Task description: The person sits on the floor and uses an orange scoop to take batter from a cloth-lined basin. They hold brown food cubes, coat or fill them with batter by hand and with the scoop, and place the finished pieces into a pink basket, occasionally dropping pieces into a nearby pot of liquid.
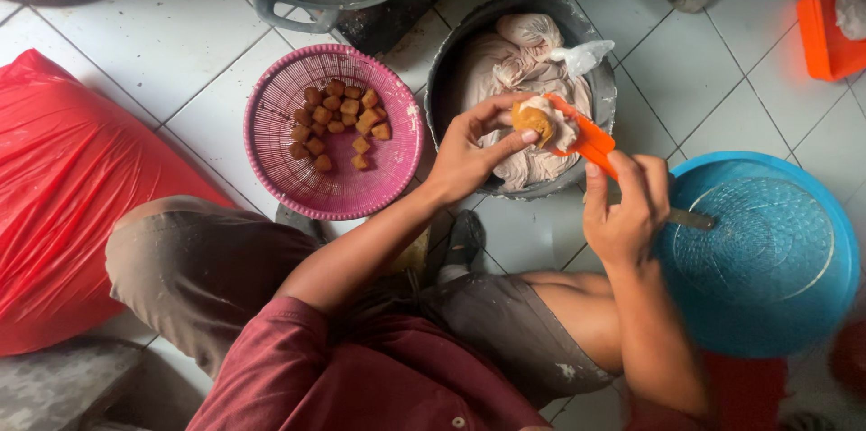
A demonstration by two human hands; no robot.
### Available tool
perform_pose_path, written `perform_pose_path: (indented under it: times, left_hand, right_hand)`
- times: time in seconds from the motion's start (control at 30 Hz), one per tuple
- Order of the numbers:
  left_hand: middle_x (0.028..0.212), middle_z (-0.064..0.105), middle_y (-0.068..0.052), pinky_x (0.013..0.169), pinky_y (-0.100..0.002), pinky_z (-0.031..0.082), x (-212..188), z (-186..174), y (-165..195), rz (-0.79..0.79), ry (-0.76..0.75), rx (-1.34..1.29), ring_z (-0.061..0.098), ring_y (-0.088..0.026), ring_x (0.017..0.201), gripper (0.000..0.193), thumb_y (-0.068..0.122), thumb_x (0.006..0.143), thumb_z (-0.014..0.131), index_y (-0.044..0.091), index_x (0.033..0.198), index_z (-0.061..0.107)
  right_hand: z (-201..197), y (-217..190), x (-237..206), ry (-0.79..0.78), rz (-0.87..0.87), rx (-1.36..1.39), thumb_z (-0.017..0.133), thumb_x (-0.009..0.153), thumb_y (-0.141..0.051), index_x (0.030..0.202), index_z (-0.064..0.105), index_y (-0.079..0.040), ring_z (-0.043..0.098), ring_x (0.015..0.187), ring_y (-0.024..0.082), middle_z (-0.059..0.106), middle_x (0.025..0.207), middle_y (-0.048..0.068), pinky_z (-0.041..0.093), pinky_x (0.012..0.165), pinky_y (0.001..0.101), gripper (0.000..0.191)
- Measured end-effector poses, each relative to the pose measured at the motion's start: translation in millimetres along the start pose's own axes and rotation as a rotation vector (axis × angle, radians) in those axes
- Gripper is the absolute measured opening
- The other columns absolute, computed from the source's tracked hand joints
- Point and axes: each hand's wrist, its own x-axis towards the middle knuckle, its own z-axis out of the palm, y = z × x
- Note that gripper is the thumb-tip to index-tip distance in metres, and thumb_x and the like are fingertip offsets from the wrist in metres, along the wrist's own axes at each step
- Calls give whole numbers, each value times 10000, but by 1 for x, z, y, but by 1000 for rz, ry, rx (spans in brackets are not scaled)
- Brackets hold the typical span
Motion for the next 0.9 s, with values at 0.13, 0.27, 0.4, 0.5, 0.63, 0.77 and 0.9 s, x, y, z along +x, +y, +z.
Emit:
perform_pose_path:
  times: [0.13,0.27,0.4,0.5,0.63,0.77,0.9]
  left_hand:
    - [1195,741,-45,1093,-312,491,0,1,11,32,83,120,663,-121,1154,305,134,1008,755,12,1279,688]
    - [1234,706,-61,1106,-346,482,6,-13,34,301,173,536,647,-198,1199,345,118,943,779,95,1279,703]
    - [1175,698,-48,1146,-428,439,14,-31,52,440,167,876,660,-243,1146,372,90,897,794,138,1254,703]
    - [1147,704,-22,1181,-496,365,14,-31,49,541,133,1078,665,-246,1129,317,91,863,801,132,1161,702]
    - [1193,706,3,1202,-472,354,7,-19,26,378,146,583,664,-198,1175,266,92,923,782,109,1164,669]
    - [1241,660,-27,1152,-437,387,10,-24,-15,111,227,-147,592,-170,1214,220,184,1072,694,66,1246,630]
    - [1244,653,18,1092,-406,369,30,-58,-58,-385,562,-424,580,-125,1220,398,435,982,581,145,1254,573]
  right_hand:
    - [-1,4,1,-5,-38,-22,763,1037,-123,1188,666,-3,610,952,352,595,1051,161,490,811,429,217]
    - [-2,6,6,-83,88,80,747,1064,-147,1197,672,-3,617,926,304,608,1045,137,494,789,385,210]
    - [-1,-2,6,-119,221,177,724,1042,-166,1157,667,11,580,798,237,603,971,118,471,724,359,219]
    - [2,-11,-1,-123,179,192,717,1028,-177,1140,663,10,591,793,218,611,986,125,471,711,341,224]
    - [10,-6,-8,-181,330,496,646,1069,-156,1131,642,19,561,825,147,601,973,59,444,732,274,185]
    - [23,11,-5,-317,677,892,559,1106,-176,1158,672,19,426,735,61,516,865,-15,339,655,223,231]
    - [22,23,-4,-276,887,1171,504,1115,-233,1130,636,2,392,667,51,504,857,-25,332,614,225,271]
